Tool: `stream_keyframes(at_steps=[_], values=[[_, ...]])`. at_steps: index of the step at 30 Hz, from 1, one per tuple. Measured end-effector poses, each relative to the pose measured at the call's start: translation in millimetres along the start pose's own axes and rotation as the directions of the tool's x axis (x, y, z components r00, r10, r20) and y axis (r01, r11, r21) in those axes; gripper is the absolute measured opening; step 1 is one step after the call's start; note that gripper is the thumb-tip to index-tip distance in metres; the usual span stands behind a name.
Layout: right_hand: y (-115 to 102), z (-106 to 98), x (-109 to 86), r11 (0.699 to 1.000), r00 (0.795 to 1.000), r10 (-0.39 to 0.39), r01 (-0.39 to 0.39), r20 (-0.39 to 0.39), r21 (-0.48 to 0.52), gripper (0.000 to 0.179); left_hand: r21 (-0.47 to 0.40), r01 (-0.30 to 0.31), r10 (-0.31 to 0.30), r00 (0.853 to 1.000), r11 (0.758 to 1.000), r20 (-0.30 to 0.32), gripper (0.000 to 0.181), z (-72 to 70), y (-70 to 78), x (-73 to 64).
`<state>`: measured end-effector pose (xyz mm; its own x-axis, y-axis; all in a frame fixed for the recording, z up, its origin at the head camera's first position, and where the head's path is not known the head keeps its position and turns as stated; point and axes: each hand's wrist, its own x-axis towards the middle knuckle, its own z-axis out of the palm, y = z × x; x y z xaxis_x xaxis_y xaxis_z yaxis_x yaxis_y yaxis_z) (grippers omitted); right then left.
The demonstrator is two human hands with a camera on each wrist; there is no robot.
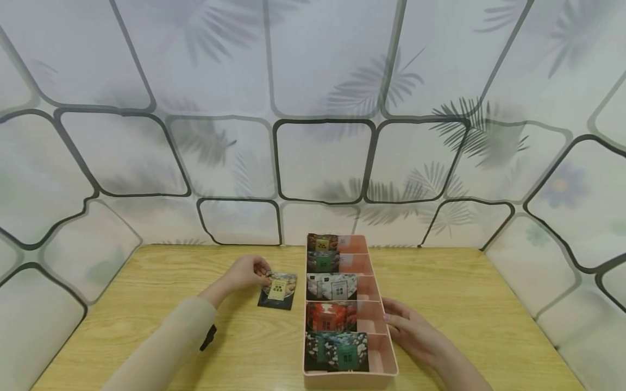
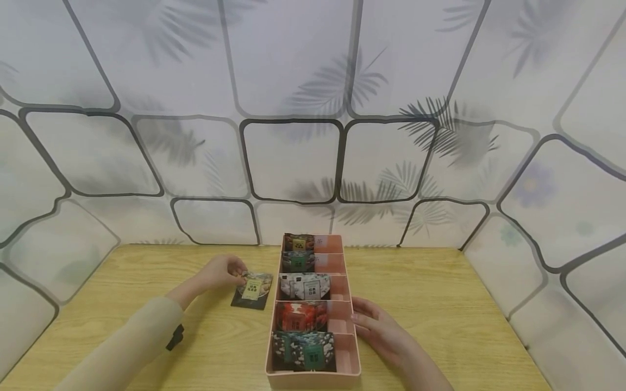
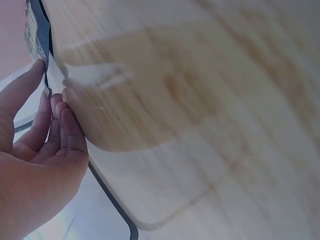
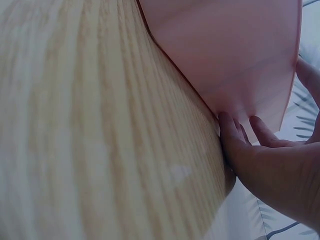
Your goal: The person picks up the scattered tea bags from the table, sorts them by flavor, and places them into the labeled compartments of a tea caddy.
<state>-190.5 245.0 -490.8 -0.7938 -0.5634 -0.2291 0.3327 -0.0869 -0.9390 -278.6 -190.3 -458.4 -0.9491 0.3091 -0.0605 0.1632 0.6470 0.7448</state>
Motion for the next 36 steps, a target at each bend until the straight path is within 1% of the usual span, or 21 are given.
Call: stream_keyframes(at_steps=[6,13,21,24,26,30,36], values=[[-1.4,-0.1,-0.4,1.0,1.0,0.009,-0.009,-0.003,-0.005,0.081,-0.013,0.005,-0.005,1.0,1.0,-0.01,0.021,-0.3,-2.0,1.0],[-0.4,1.1,0.6,1.0,0.999,0.021,-0.022,-0.026,-0.013,0.081,-0.053,0.044,-0.045,0.999,0.998,-0.026,0.018,0.8,-1.9,1.4],[-0.5,1.1,0.9,1.0,0.999,0.02,-0.02,-0.028,-0.018,0.081,-0.053,0.07,-0.073,0.996,0.996,-0.054,0.015,0.0,-1.8,2.7],[-0.9,2.0,0.5,1.0,0.999,0.02,-0.021,-0.028,-0.023,0.081,-0.051,0.077,-0.08,0.995,0.996,-0.061,0.011,-0.4,-1.8,3.0],[-1.3,2.8,0.4,0.999,0.999,0.021,-0.022,-0.03,-0.029,0.081,-0.064,0.092,-0.096,0.993,0.994,-0.066,0.008,-0.8,-2.1,3.2],[-2.2,4.4,-0.1,0.999,0.999,0.022,-0.023,-0.034,-0.04,0.081,-0.079,0.093,-0.098,0.993,0.993,-0.064,0.005,-2.2,-3.2,3.7],[-3.3,5.4,-0.6,0.998,0.999,0.028,-0.03,-0.036,-0.047,0.082,-0.098,0.074,-0.081,0.995,0.992,-0.066,0.009,-9.0,-4.2,6.8]])
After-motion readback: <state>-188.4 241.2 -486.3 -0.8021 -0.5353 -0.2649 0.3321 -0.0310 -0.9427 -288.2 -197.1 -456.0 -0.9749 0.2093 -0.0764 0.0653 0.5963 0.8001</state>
